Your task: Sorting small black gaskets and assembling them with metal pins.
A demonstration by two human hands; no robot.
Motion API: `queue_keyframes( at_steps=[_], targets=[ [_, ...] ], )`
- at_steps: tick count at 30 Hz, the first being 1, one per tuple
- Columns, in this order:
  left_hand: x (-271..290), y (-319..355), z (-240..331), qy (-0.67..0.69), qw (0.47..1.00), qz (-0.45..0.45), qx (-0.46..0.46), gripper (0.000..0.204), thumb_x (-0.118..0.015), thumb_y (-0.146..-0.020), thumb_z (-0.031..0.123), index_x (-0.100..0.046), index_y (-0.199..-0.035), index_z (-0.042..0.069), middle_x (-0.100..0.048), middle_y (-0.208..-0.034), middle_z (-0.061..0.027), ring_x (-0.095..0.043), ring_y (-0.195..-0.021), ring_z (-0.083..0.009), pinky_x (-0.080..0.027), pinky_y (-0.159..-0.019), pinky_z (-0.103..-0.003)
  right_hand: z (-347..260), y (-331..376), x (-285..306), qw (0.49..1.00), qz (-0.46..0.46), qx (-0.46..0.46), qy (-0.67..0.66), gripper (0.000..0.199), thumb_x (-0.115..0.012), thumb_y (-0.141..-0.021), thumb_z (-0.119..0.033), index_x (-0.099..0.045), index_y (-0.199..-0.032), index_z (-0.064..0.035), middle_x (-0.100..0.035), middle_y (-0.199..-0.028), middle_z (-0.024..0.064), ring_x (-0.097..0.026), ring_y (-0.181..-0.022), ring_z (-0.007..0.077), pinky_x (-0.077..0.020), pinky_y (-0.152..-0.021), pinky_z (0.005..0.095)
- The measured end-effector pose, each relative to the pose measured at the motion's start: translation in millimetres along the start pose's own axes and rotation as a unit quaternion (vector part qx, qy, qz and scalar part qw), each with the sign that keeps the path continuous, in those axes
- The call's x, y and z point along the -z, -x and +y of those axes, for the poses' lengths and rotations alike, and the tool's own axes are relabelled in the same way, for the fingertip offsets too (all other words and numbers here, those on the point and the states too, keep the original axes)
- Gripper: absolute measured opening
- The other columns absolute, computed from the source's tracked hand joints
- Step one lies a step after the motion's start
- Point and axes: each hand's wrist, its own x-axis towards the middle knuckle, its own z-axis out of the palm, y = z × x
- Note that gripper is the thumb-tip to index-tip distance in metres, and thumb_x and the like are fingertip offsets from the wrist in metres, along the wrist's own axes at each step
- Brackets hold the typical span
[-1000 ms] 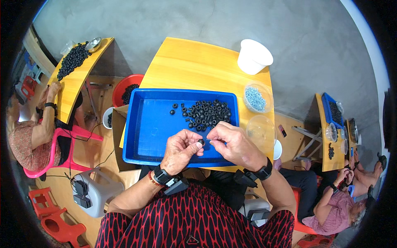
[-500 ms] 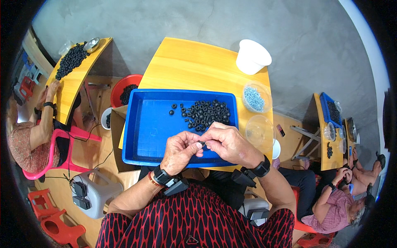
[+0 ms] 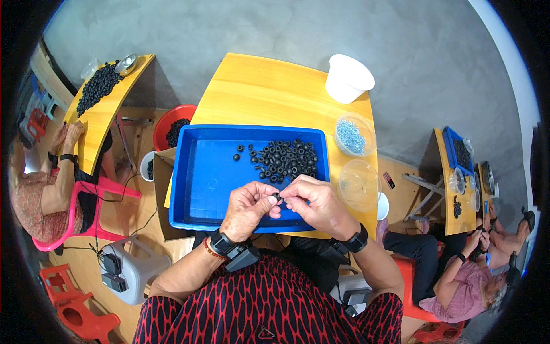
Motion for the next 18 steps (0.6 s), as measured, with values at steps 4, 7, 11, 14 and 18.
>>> queue_keyframes(
  at_steps=[4,7,11,14,18],
  targets=[
    [2.8,-0.4,-1.6,-0.023,1.0,-0.009,0.007,0.013,-0.064,-0.093,0.004,-0.061,-0.104,-0.003,-0.07,-0.091,-0.0119,-0.067,-0.073,-0.016,-0.058,-0.069,-0.029,2.2,7.0,-8.7,0.997,0.005,0.065,0.052,0.014,-0.066,-0.085,0.004,-0.069,-0.098,0.0002,-0.065,-0.087,0.011,-0.067,-0.078,0.0218,-0.0528,-0.067,0.0299],
    [2.7,0.4,-2.5,-0.026,1.0,-0.004,-0.003,0.013,-0.064,-0.093,0.004,-0.06,-0.104,-0.002,-0.069,-0.09,-0.0117,-0.067,-0.073,-0.016,-0.058,-0.069,-0.03,2.2,3.7,-1.8,0.998,0.003,0.058,0.039,0.014,-0.063,-0.084,0.003,-0.068,-0.098,0.0013,-0.063,-0.085,0.0159,-0.065,-0.078,0.0313,-0.0526,-0.068,0.0359],
    [2.1,4.9,0.0,0.009,0.995,0.067,-0.075,0.012,-0.065,-0.093,0.005,-0.06,-0.103,-0.001,-0.069,-0.09,-0.0118,-0.067,-0.073,-0.0164,-0.059,-0.067,-0.031,17.3,-2.5,18.4,0.991,0.079,-0.1,-0.039,0.016,-0.064,-0.085,-0.002,-0.068,-0.1,0.0012,-0.065,-0.087,0.0158,-0.066,-0.08,0.0294,-0.053,-0.07,0.0349],
    [6.6,8.8,10.9,-0.001,0.99,0.092,-0.103,0.012,-0.065,-0.093,0.006,-0.06,-0.102,0.0,-0.068,-0.09,-0.0116,-0.067,-0.073,-0.0165,-0.059,-0.066,-0.032,34.1,-2.1,28.7,0.989,0.118,-0.077,0.054,0.016,-0.063,-0.085,-0.001,-0.067,-0.101,0.0009,-0.065,-0.09,0.0179,-0.066,-0.083,0.0314,-0.0529,-0.072,0.0363],
    [23.4,5.9,10.6,-0.028,0.985,0.123,-0.114,0.011,-0.065,-0.093,0.007,-0.06,-0.101,0.0,-0.068,-0.09,-0.0106,-0.066,-0.073,-0.0156,-0.059,-0.065,-0.031,34.9,-2.7,25.5,0.983,0.048,-0.019,0.178,0.015,-0.061,-0.083,0.002,-0.065,-0.097,0.0023,-0.063,-0.085,0.0184,-0.063,-0.078,0.0344,-0.0525,-0.069,0.0399]
  ],
)
